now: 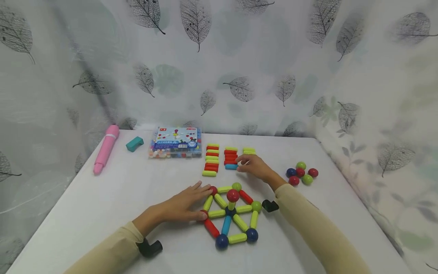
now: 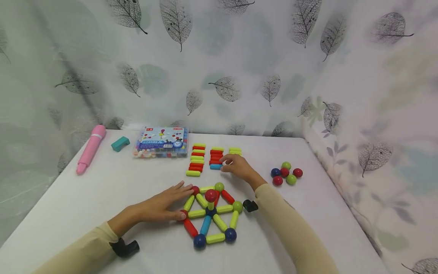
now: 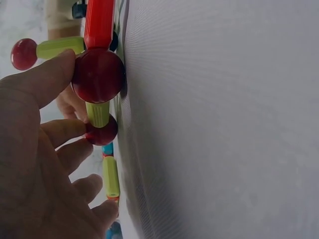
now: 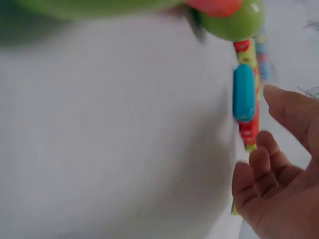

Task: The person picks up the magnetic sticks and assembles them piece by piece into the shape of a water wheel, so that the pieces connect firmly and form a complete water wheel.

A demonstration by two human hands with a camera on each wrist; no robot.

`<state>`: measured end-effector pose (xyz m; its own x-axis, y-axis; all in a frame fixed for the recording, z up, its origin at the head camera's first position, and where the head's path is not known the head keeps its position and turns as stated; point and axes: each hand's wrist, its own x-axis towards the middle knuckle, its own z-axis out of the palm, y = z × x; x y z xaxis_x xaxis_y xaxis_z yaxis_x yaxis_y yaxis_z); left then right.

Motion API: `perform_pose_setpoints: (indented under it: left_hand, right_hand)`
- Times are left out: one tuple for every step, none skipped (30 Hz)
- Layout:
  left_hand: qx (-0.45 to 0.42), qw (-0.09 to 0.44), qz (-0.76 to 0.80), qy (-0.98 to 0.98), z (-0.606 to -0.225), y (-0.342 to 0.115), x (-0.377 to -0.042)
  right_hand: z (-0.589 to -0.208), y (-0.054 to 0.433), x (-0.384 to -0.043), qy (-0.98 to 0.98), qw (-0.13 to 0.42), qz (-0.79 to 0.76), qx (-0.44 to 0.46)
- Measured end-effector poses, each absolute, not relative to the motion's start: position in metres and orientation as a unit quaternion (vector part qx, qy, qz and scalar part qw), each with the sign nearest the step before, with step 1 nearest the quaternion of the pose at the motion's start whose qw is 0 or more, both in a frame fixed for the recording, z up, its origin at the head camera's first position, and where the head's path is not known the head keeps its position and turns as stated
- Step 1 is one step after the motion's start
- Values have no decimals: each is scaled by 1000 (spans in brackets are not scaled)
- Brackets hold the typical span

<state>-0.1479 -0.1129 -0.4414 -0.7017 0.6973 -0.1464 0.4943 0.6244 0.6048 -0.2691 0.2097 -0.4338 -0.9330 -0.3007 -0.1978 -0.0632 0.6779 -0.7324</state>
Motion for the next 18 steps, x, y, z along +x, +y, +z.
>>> perform_pose_setpoints:
  left_hand:
    - [339,187,272,881,-441,-113,-148]
    - [339,187,270,881,-441,-113,-147]
    - [338,187,268,882,-441,-114,-147]
    - [339,188,266,883,-441,-113,-147]
    - [338,188,264,884,-442,-112,-147]
    - [337,190,263,884,-442,-112,-147]
    - [336,191,263,884,-443,-112,-147]
    - [335,192,263,884,-443,-112,-147]
    - [333,193,264,884,-443,-112,-147]
    - [333,194,265,884,-443,-112,-147]
    - [332,194,265,884,-443,-112,-147]
    - [332,195,266,884,-443,-112,-146]
    - [331,195,266,884,-443,-112,-146]
    - [331,195,265,884,-443,-112,-147]
    - [332,195,265,884,-442,-112,-147]
    - [333,195,264,884,-442,-112,-147]
    - [333,195,264,884,-442,-112,-147]
    - [333,195,264,884,-441,-112,-147]
  right_hand:
    - [-437,207,-274,906,152,-382,-100]
    - [-439,204,-277,909,151,-376,-98]
    - [-441,202,-280,911,149,-372,-95]
    - [-443,201,-281,913,147,-368,-93]
    - [-444,200,-282,915,145,-366,-89]
    - [-446,199,-283,916,145,-364,-84]
    - [-447,199,-283,918,144,-360,-80]
    - [-448,198,-282,920,144,-357,-77]
    - [-449,197,-282,921,143,-355,-74]
    - [-450,197,-281,922,142,-352,-72]
    - [-450,197,-280,923,142,-351,-69]
    - [-451,197,-280,924,141,-350,-67]
    - [-451,197,-279,924,141,-350,-69]
    - [-451,198,-278,922,142,-353,-68]
    - [-451,199,-278,919,144,-361,-67]
    - [-451,201,-277,912,147,-377,-65]
    - [-451,204,-275,903,151,-397,-60]
    - [-451,206,-274,892,154,-422,-54]
